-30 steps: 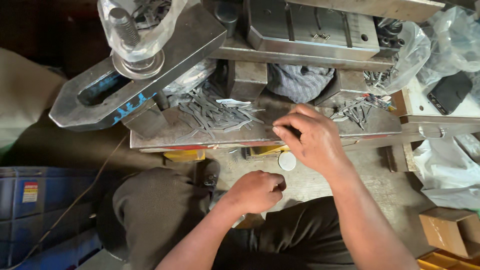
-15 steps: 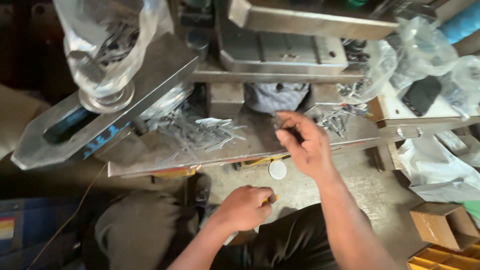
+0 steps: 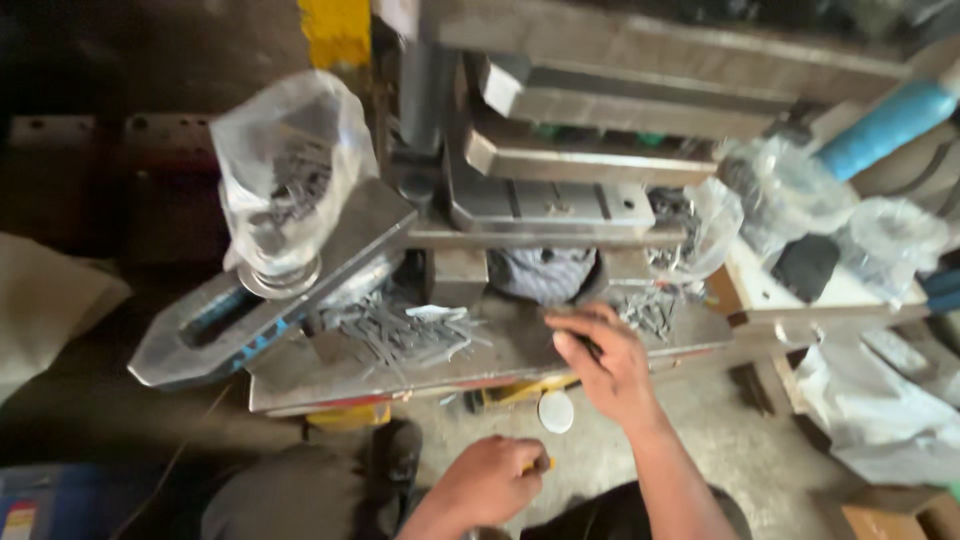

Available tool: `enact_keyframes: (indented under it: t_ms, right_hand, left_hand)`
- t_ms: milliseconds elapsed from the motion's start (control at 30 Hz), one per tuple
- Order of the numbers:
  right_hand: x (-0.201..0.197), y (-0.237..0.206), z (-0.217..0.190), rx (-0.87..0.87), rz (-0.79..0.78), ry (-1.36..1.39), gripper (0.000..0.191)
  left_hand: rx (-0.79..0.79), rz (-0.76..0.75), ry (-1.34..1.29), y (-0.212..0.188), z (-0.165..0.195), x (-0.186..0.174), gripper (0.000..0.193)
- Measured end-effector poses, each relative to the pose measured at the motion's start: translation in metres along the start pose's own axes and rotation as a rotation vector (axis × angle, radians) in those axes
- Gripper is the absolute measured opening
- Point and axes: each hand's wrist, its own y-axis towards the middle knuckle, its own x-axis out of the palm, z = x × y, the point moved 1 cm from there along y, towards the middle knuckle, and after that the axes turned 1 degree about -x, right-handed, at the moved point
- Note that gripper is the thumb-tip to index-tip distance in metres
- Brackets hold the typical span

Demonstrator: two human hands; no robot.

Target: The person operates a manual press machine, repeatedly inserting small metal pieces into the press and using a yellow plastic tool to adjust or retrieve them. The person collects processed pieces into a plastic bag and continues the cycle throughout the clip.

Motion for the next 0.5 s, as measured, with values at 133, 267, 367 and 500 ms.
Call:
enact_keyframes:
  t_ms: [133,267,367,500]
  right_hand:
    - [-0.011,-0.007,-0.007,0.383,-0.039,0.085,0.019]
    - [-0.030,0.003,-0.035,0.289,0.010,0.099,0.018]
    - [-0.047,0.034,-0.062,0.040,0.039,-0.098,0.026]
    - [-0.038,0.100,-0.074,-0.104,-0.025,-0.288,0.040]
  left_hand:
    - [-0.010,0.002,-0.034,-0.003,-0.003,-0.002,0.021]
    - [0.046,0.002,-0.031,-0.004,-0.007,0.000,0.022]
    - [0.086,0.009,-0.027,-0.005,-0.006,-0.001,0.022]
    - [0.080,0.006,-0.027,-0.009,-0.003,-0.005,0.022]
